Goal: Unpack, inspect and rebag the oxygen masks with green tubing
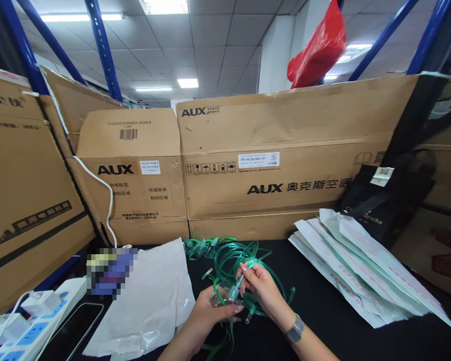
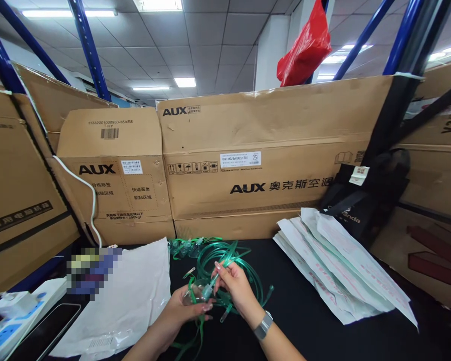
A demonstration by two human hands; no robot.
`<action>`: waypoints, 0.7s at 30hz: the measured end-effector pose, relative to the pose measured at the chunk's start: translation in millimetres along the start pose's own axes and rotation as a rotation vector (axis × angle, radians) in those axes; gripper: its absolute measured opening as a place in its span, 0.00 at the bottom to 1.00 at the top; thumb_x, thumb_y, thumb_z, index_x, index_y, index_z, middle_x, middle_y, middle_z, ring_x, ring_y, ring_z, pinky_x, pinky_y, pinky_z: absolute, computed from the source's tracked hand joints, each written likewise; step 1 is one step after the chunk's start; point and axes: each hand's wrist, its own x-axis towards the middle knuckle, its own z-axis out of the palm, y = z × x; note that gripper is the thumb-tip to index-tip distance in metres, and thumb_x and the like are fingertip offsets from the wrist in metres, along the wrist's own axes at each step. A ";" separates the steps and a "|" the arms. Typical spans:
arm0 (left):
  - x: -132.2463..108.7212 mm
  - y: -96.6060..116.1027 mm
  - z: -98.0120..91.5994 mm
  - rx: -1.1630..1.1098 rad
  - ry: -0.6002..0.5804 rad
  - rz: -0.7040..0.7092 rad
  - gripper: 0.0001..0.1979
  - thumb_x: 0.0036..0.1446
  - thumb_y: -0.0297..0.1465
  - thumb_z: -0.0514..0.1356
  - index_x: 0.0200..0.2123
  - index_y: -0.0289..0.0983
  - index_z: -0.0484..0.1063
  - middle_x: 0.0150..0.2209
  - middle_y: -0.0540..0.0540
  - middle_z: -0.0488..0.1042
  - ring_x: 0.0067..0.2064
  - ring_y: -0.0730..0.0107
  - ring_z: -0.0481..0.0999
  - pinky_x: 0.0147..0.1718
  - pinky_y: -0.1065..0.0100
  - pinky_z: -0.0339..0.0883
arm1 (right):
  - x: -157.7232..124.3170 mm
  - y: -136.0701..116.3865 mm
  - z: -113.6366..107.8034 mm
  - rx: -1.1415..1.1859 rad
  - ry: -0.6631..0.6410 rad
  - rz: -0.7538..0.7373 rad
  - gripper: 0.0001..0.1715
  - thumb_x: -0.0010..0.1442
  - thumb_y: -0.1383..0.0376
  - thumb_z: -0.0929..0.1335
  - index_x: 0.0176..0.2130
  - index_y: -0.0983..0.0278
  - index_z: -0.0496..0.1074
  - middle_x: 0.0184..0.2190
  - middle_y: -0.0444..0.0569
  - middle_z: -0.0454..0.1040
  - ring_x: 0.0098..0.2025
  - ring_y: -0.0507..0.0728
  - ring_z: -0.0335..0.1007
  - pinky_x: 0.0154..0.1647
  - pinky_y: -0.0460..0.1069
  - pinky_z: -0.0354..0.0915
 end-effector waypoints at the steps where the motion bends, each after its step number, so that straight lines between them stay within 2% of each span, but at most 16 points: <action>1: -0.9 -0.5 0.9 0.014 -0.009 -0.012 0.20 0.27 0.34 0.71 0.29 0.32 0.74 0.28 0.44 0.75 0.33 0.60 0.73 0.32 0.58 0.68 | -0.5 -0.7 0.3 0.003 0.010 -0.001 0.17 0.46 0.55 0.71 0.25 0.65 0.65 0.21 0.41 0.68 0.17 0.46 0.61 0.18 0.43 0.61; 5: -1.5 -1.7 1.5 0.046 -0.033 0.004 0.17 0.33 0.35 0.69 0.28 0.31 0.74 0.25 0.45 0.74 0.29 0.67 0.72 0.34 0.63 0.67 | -0.6 -0.1 0.7 0.020 0.036 -0.004 0.17 0.45 0.54 0.71 0.24 0.65 0.65 0.18 0.40 0.66 0.16 0.46 0.59 0.17 0.43 0.60; 8: 0.5 -3.9 1.3 0.039 -0.022 0.023 0.17 0.33 0.36 0.69 0.27 0.31 0.74 0.25 0.45 0.75 0.30 0.64 0.73 0.35 0.63 0.66 | 0.1 4.3 0.6 0.035 0.046 -0.010 0.18 0.45 0.53 0.70 0.23 0.65 0.66 0.16 0.39 0.65 0.14 0.46 0.58 0.16 0.43 0.59; 14: 4.6 -8.6 0.7 0.019 -0.028 0.051 0.21 0.32 0.38 0.69 0.31 0.32 0.75 0.31 0.40 0.77 0.36 0.58 0.74 0.39 0.60 0.64 | -0.9 11.7 1.9 0.037 0.057 -0.017 0.18 0.47 0.53 0.70 0.23 0.66 0.66 0.12 0.38 0.62 0.13 0.46 0.57 0.16 0.42 0.57; 21: 1.5 -3.5 -2.1 0.033 -0.080 0.063 0.16 0.39 0.36 0.66 0.32 0.32 0.75 0.33 0.42 0.77 0.37 0.60 0.73 0.37 0.64 0.64 | -1.3 13.5 4.2 0.025 0.069 -0.018 0.18 0.46 0.53 0.70 0.22 0.65 0.65 0.12 0.38 0.63 0.13 0.46 0.55 0.15 0.42 0.57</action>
